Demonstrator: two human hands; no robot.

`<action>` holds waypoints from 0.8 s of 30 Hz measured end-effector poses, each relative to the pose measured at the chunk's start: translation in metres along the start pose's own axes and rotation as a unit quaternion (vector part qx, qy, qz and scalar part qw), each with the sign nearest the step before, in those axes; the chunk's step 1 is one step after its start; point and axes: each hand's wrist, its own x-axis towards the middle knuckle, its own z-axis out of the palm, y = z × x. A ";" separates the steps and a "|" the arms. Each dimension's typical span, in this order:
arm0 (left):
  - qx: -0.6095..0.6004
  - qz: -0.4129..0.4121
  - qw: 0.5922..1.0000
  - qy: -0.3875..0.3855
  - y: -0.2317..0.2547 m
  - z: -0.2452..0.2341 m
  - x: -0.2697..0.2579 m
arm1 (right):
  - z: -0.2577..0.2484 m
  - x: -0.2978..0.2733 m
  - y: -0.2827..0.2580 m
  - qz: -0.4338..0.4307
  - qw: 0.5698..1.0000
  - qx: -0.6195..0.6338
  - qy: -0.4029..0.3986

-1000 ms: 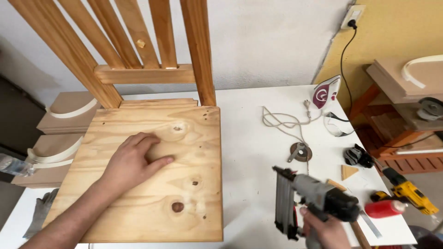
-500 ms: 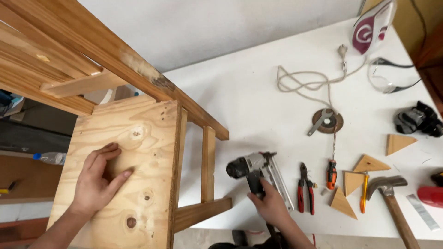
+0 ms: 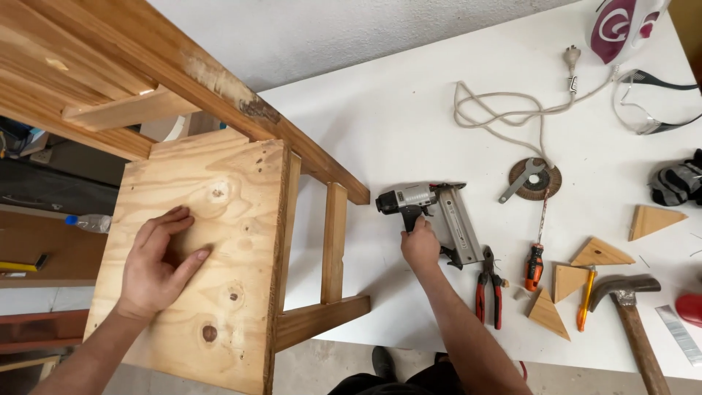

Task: Reinforcing a wooden chair frame by driving nails into joints with a pneumatic nail gun

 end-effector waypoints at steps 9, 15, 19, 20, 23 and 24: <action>-0.015 0.024 0.999 0.042 -0.009 0.006 -0.001 | 0.020 0.010 0.012 -0.024 0.992 -0.075 0.101; 0.044 0.035 0.996 0.072 -0.017 0.011 -0.010 | -0.015 -0.055 -0.002 -0.122 0.968 -0.108 0.189; 0.073 -0.098 0.978 -0.169 0.021 -0.010 -0.022 | -0.032 -0.176 0.004 -0.178 0.957 -0.066 0.220; 0.069 -0.093 0.980 -0.161 0.025 -0.017 -0.022 | -0.024 -0.206 0.023 -0.181 0.954 -0.070 0.229; 0.059 -0.112 0.972 -0.197 0.035 -0.026 -0.021 | 0.019 -0.295 0.110 -0.127 0.965 -0.064 0.220; 0.069 -0.113 0.968 -0.211 0.036 -0.028 -0.021 | 0.043 -0.319 0.150 -0.120 0.960 -0.064 0.246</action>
